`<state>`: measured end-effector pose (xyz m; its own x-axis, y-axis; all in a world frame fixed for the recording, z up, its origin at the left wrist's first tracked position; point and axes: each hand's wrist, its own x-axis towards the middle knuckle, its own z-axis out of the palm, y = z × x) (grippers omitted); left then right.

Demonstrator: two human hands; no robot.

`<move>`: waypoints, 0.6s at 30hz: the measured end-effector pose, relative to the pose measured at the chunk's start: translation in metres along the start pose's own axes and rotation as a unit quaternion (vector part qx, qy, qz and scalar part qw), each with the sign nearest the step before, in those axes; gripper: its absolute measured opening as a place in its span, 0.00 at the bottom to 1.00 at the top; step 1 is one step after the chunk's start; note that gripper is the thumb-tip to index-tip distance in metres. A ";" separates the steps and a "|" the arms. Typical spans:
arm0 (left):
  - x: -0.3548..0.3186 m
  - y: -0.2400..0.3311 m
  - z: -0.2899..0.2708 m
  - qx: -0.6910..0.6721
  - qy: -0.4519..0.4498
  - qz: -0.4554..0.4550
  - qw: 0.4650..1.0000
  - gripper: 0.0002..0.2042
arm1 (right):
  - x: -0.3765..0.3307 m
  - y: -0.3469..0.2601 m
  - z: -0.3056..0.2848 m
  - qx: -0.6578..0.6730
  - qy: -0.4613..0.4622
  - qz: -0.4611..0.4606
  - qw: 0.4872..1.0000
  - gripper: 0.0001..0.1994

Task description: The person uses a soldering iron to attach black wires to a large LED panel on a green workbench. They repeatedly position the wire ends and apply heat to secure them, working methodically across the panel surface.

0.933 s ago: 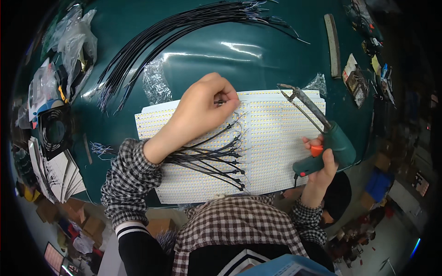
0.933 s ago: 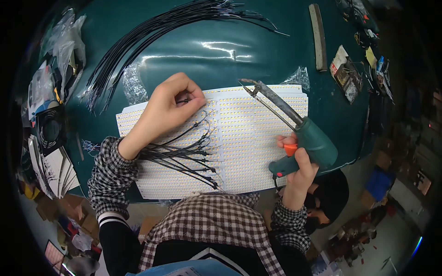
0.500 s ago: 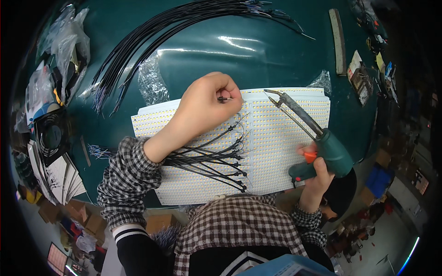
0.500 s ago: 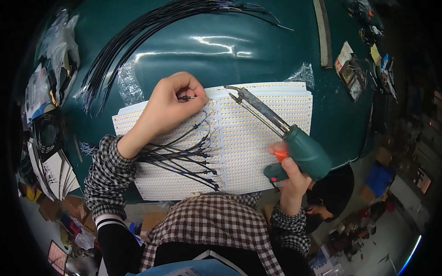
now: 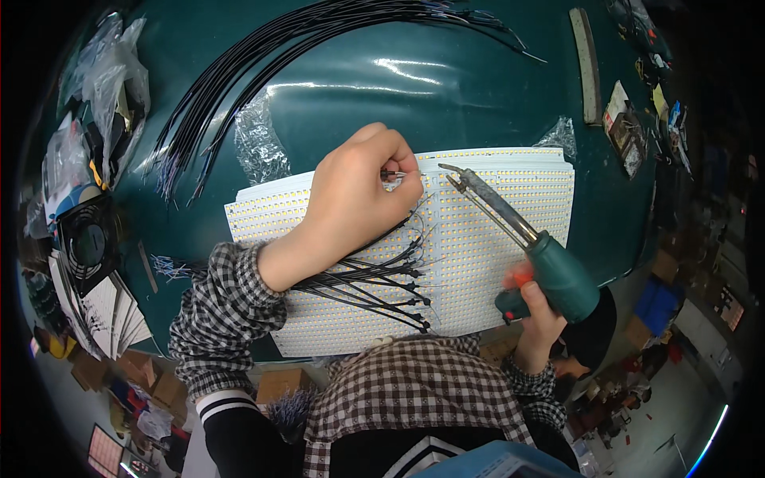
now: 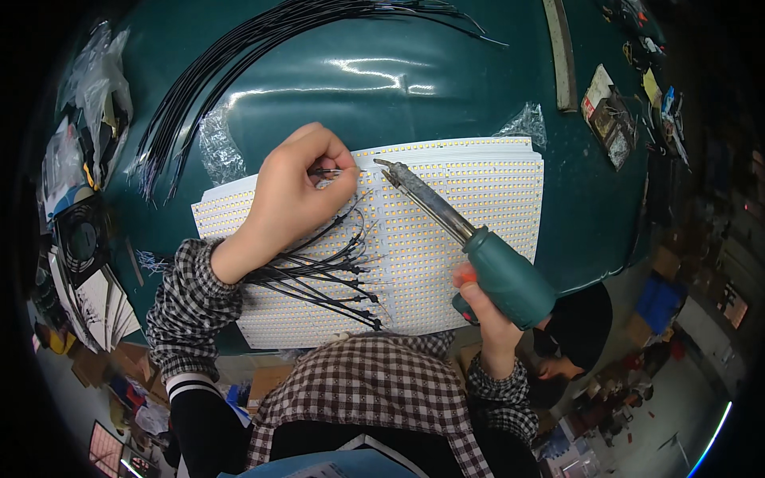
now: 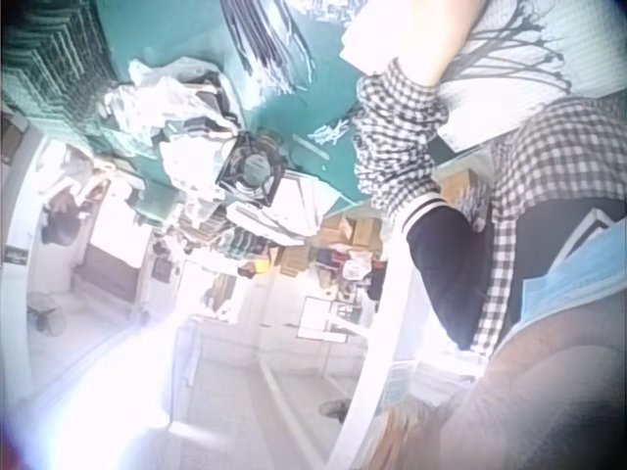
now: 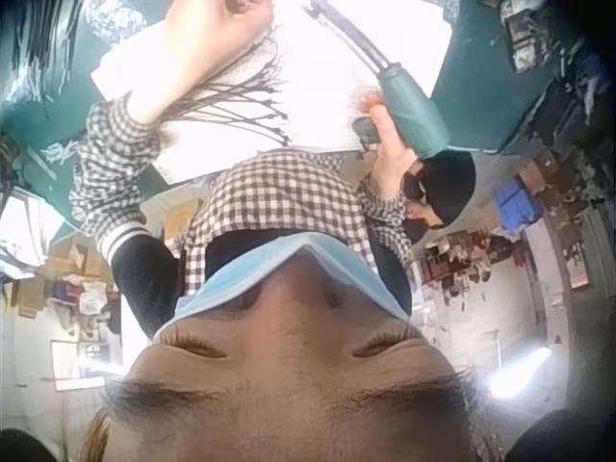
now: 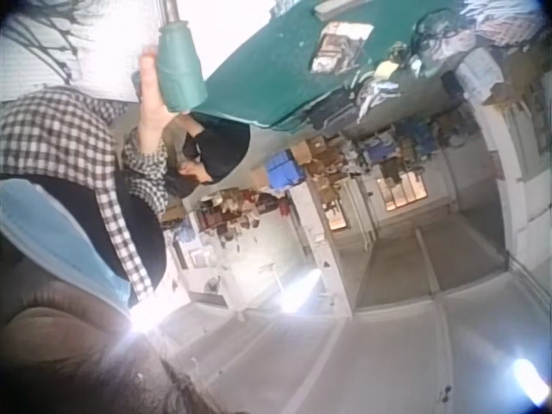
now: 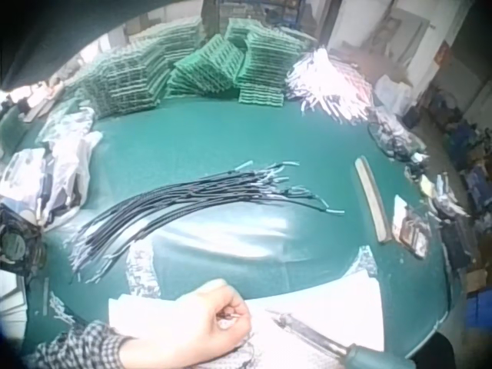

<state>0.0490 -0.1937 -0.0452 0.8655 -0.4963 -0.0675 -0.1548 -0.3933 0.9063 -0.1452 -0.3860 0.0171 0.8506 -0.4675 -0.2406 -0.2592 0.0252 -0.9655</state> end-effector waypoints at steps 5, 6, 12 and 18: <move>-0.001 0.000 0.001 0.014 0.004 0.011 1.000 0.04 | -0.003 0.003 -0.002 -0.015 -0.014 -0.001 1.000 0.10; 0.000 -0.001 0.001 0.018 0.005 0.013 1.000 0.05 | -0.003 0.003 -0.001 -0.017 -0.011 0.002 1.000 0.10; -0.001 0.000 0.002 0.029 0.009 0.035 0.999 0.06 | -0.004 -0.003 0.003 -0.033 -0.003 0.009 0.999 0.10; -0.004 -0.002 0.003 0.033 0.021 0.051 0.998 0.07 | -0.005 -0.001 0.003 -0.045 -0.007 0.001 0.999 0.12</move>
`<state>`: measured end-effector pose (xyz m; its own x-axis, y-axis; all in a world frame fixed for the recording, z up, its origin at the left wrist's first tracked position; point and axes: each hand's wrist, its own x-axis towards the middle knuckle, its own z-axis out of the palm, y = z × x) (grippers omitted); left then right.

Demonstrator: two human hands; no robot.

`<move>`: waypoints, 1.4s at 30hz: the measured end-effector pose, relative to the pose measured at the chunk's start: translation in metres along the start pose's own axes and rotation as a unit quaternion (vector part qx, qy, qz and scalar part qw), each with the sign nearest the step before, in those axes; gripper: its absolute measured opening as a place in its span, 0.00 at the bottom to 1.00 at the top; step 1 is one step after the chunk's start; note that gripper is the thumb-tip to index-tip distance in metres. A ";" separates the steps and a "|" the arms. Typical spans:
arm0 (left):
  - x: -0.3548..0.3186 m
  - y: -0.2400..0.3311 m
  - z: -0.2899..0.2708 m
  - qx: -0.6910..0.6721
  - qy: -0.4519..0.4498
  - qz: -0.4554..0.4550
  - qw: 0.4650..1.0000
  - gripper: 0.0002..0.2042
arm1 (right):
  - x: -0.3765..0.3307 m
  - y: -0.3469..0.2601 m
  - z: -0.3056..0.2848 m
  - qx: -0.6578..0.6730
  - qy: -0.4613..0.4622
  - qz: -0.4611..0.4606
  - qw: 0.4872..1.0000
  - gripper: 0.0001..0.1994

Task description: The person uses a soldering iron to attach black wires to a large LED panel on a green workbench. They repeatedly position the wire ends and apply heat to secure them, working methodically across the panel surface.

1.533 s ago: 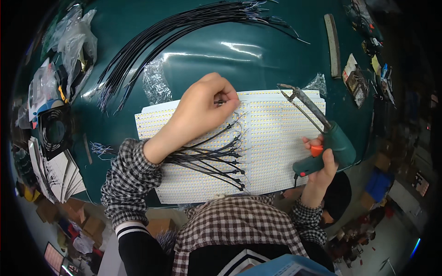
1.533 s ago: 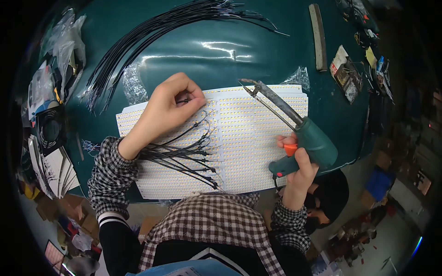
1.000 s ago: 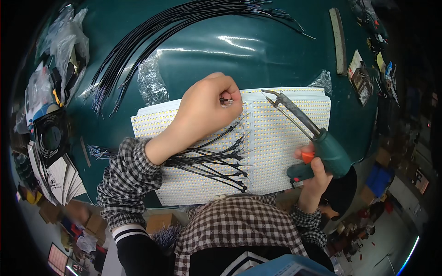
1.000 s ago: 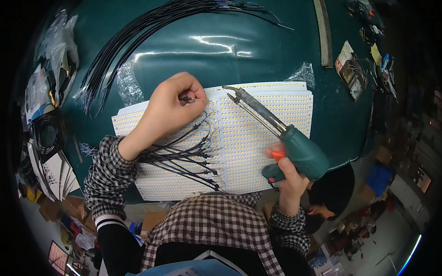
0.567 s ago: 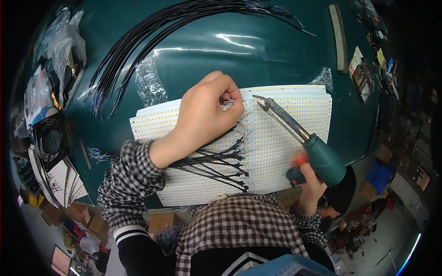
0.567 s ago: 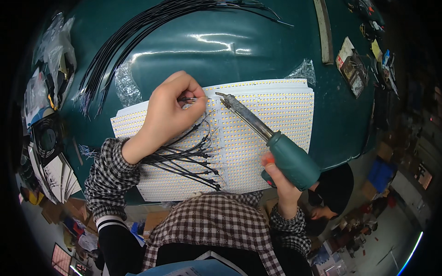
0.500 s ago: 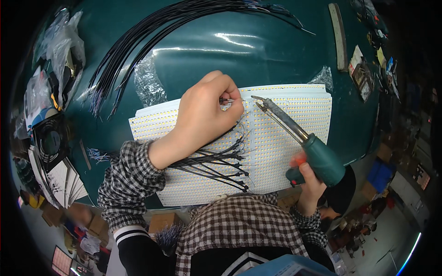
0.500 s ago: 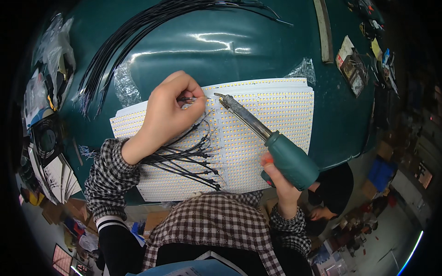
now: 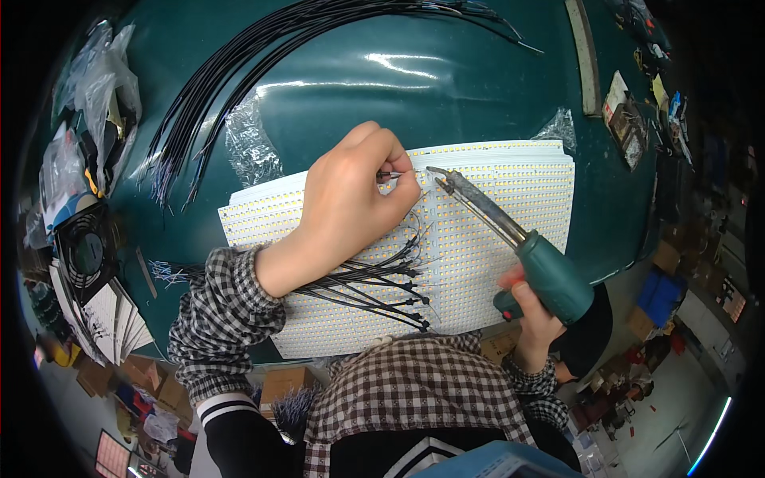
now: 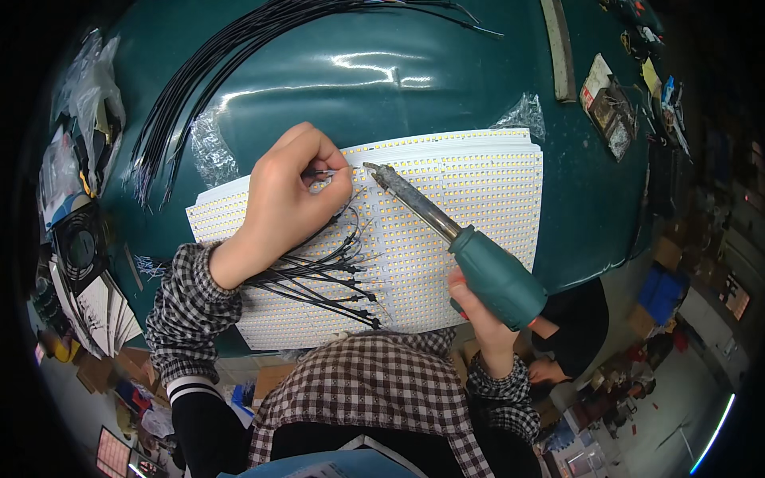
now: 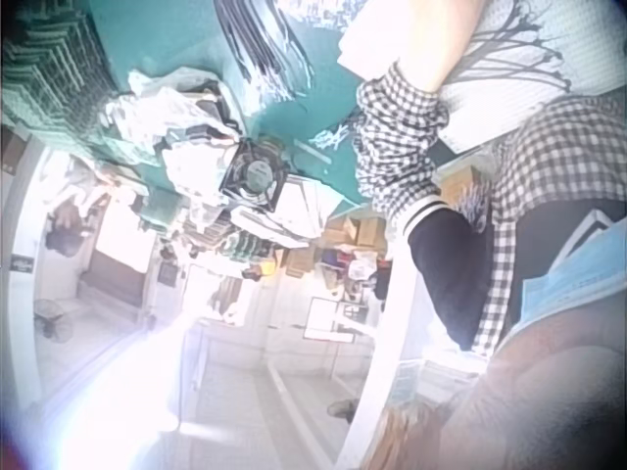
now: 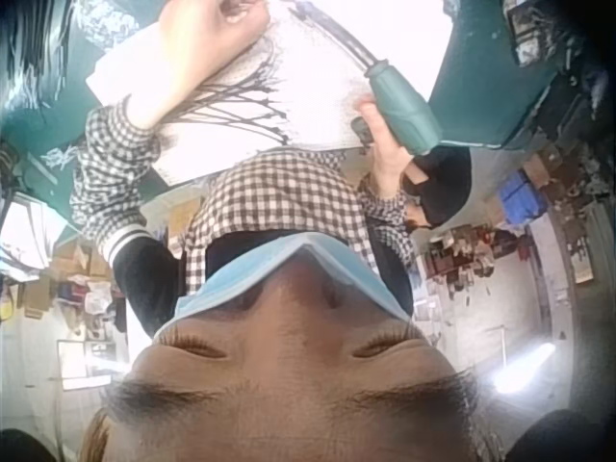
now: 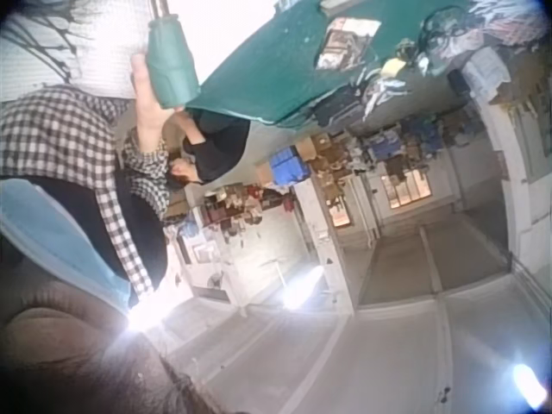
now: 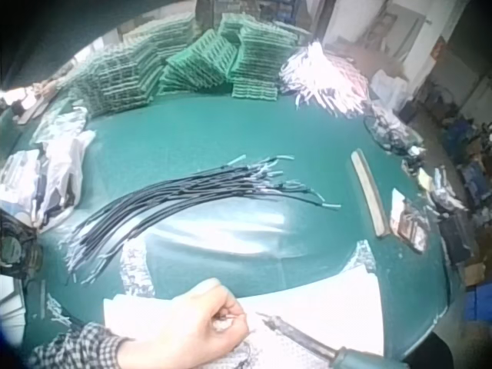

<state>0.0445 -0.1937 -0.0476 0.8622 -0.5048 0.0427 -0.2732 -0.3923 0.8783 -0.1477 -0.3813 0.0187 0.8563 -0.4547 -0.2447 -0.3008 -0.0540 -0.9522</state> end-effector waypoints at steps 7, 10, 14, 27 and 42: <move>0.000 -0.002 0.002 -0.001 -0.002 0.004 1.000 0.07 | 0.002 0.000 0.002 -0.070 0.018 -0.012 0.997 0.20; 0.001 0.000 0.001 0.006 -0.004 0.001 1.000 0.08 | 0.002 0.000 0.003 -0.064 0.019 -0.011 0.998 0.19; 0.001 0.000 0.001 0.004 -0.001 0.001 1.000 0.08 | 0.001 0.002 0.002 -0.060 0.013 -0.016 0.998 0.19; 0.001 0.002 0.001 0.005 -0.005 -0.016 1.000 0.09 | 0.000 0.009 -0.002 -0.061 -0.012 -0.019 0.998 0.19; -0.004 0.003 0.005 0.003 -0.013 -0.029 0.999 0.08 | -0.002 0.012 -0.008 0.015 0.030 0.019 0.999 0.24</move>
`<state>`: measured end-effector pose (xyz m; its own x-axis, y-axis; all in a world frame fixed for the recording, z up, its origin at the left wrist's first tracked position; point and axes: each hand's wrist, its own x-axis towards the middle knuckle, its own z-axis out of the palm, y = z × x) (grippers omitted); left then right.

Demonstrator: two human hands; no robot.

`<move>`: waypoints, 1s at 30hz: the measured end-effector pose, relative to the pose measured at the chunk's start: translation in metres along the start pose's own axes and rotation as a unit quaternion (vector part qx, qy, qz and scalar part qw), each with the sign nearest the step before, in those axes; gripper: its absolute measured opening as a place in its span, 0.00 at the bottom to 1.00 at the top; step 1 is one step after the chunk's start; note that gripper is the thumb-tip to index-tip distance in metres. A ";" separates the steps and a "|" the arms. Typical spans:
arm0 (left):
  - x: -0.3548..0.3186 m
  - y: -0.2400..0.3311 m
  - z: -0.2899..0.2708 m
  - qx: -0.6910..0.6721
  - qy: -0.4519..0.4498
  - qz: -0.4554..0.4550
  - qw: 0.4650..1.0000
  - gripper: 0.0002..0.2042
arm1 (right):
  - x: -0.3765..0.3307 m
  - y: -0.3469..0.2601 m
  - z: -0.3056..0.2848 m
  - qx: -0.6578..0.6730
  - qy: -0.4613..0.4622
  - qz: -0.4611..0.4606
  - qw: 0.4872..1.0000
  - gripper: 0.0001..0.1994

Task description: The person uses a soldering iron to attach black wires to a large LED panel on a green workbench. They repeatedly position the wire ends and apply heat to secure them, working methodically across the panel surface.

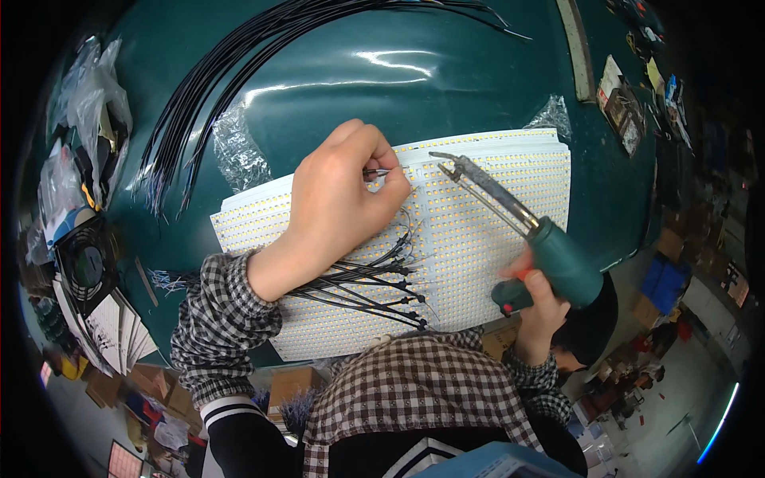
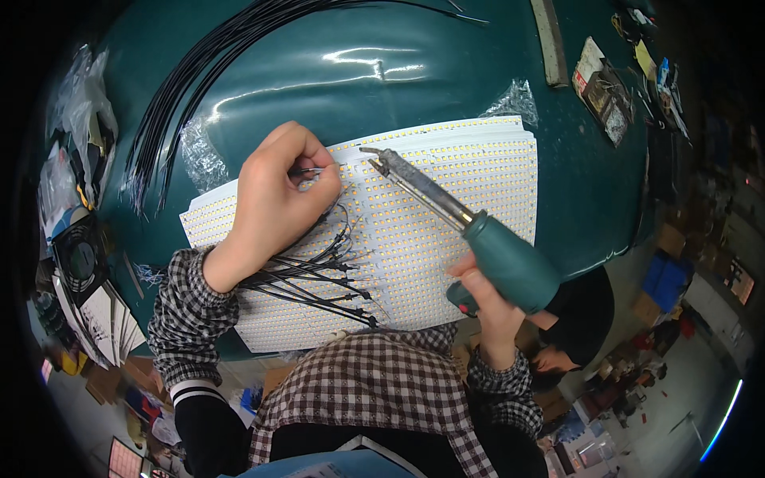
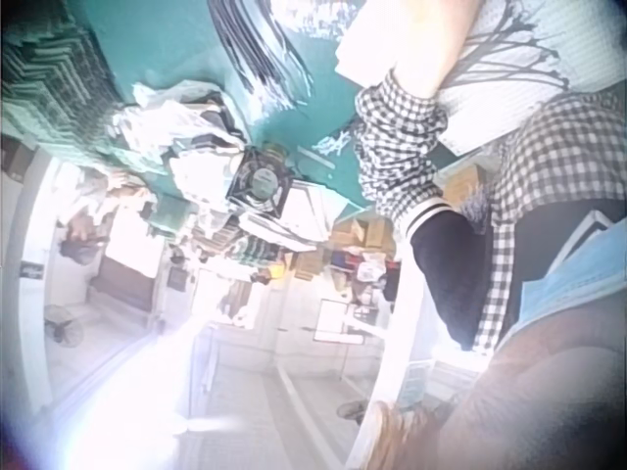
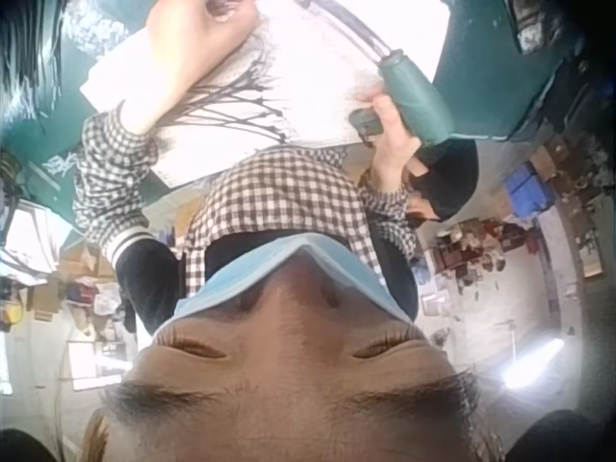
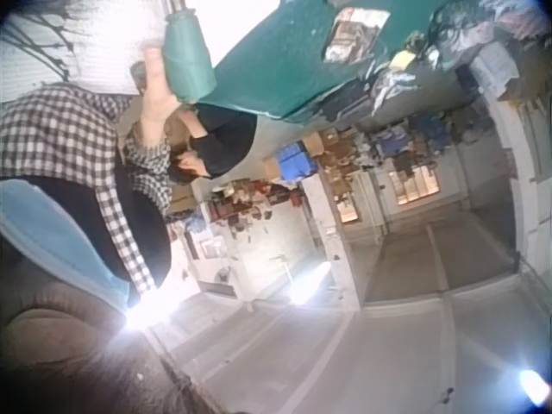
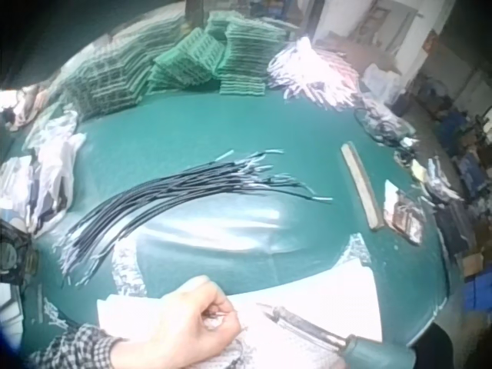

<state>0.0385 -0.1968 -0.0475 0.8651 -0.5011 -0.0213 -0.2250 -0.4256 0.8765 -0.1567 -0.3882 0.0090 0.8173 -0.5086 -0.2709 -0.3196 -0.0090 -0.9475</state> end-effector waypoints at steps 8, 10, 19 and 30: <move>0.007 0.025 -0.002 0.082 -0.018 0.108 0.991 0.08 | 0.022 0.044 -0.034 0.204 0.079 0.000 0.976 0.17; 0.002 0.020 -0.002 0.139 -0.036 0.134 0.980 0.12 | 0.034 0.057 -0.048 0.235 0.064 -0.046 0.969 0.13; -0.057 -0.034 -0.008 0.168 -0.078 0.120 0.975 0.17 | 0.026 0.064 -0.039 0.368 0.073 -0.060 0.925 0.17; -0.051 -0.059 -0.017 0.060 -0.053 0.082 0.993 0.19 | 0.039 0.067 -0.030 0.370 0.058 -0.092 0.923 0.16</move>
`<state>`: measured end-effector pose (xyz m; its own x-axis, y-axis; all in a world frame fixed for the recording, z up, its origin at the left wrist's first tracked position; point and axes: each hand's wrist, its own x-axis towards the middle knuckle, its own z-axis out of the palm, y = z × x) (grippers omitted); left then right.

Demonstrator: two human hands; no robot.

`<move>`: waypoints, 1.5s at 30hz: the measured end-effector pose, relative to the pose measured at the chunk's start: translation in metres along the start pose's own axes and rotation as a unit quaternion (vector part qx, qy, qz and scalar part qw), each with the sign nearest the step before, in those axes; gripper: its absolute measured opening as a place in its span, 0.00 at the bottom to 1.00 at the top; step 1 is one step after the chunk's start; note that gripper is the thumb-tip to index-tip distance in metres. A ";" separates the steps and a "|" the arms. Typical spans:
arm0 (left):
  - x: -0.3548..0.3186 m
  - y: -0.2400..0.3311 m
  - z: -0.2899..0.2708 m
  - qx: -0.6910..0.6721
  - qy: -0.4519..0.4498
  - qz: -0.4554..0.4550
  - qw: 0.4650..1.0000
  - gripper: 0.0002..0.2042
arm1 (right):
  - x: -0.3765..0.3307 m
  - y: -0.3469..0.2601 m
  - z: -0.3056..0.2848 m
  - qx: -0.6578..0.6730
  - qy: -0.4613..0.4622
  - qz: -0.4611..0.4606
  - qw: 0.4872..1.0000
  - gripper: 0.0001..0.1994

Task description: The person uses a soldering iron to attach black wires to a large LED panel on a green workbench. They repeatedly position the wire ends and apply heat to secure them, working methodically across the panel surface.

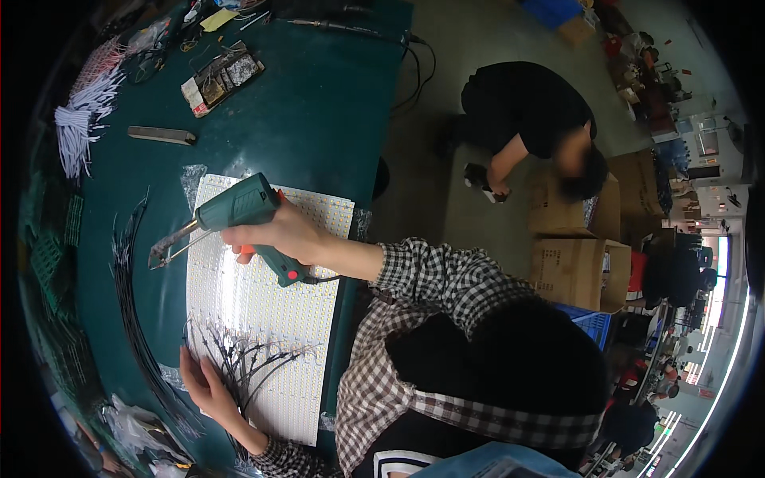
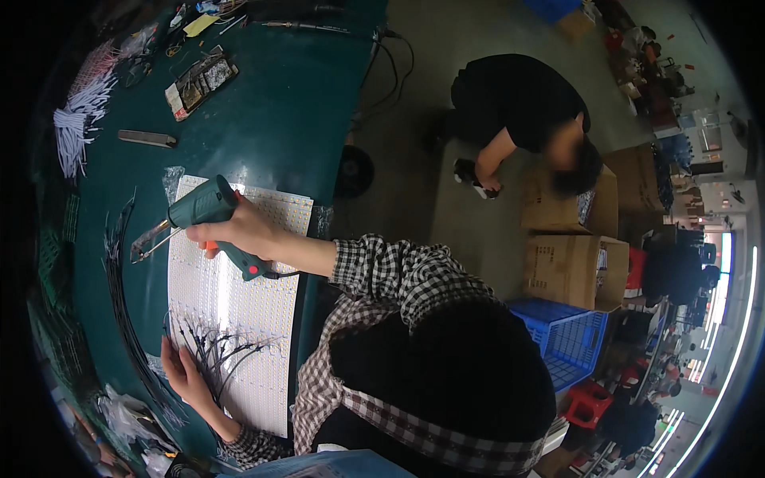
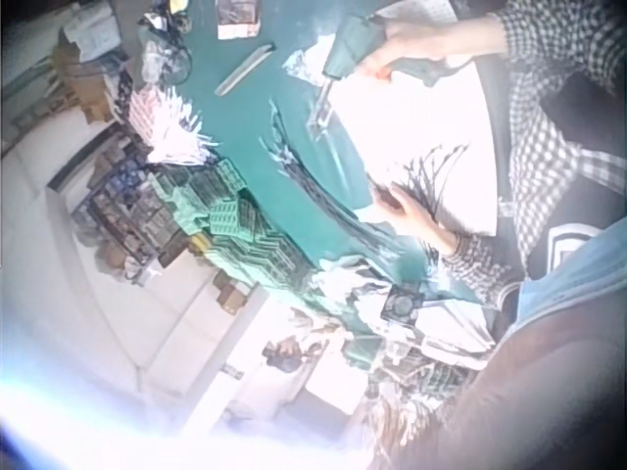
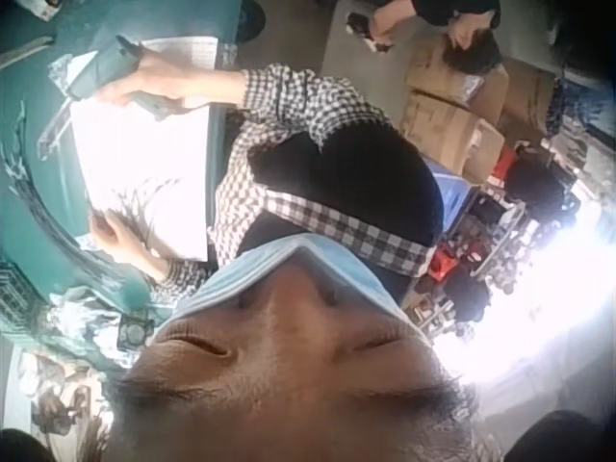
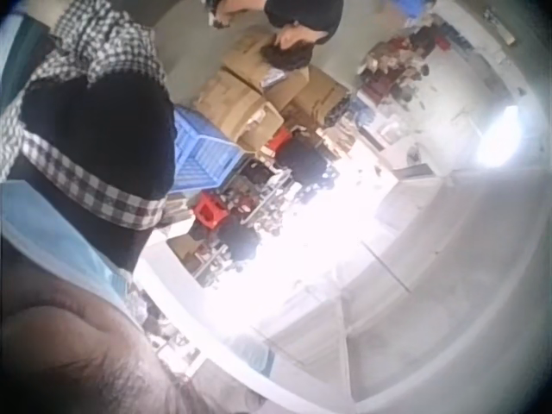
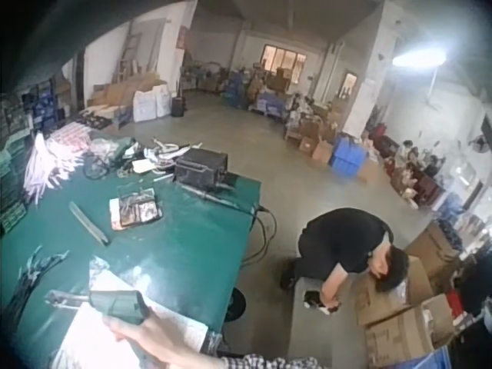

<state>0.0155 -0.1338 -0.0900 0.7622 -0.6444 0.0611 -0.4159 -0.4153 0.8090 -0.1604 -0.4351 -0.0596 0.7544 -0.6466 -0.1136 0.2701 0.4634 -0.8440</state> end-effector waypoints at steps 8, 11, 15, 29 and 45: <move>-0.004 0.022 0.008 0.005 -0.017 -0.035 0.999 0.20 | -0.003 -0.009 -0.004 -0.019 0.003 0.007 1.000 0.15; -0.009 0.023 0.009 0.055 -0.015 -0.010 0.998 0.20 | -0.006 -0.014 -0.002 -0.046 0.015 0.022 0.999 0.15; -0.017 0.039 0.005 0.085 0.021 -0.041 0.995 0.21 | -0.009 -0.005 0.001 -0.110 0.027 0.067 0.991 0.11; 0.011 0.088 -0.018 -0.013 -0.036 -0.124 0.992 0.06 | -0.024 0.001 0.019 -0.075 -0.007 0.014 0.997 0.17; 0.036 0.074 -0.004 -0.023 0.045 -0.027 0.998 0.04 | -0.022 -0.008 0.014 -0.093 -0.016 0.061 0.994 0.20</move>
<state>0.0141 -0.1851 -0.0253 0.8250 -0.5611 0.0671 -0.3511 -0.4160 0.8389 -0.1702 -0.4161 -0.0433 0.7945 -0.5709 -0.2071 0.0621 0.4156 -0.9074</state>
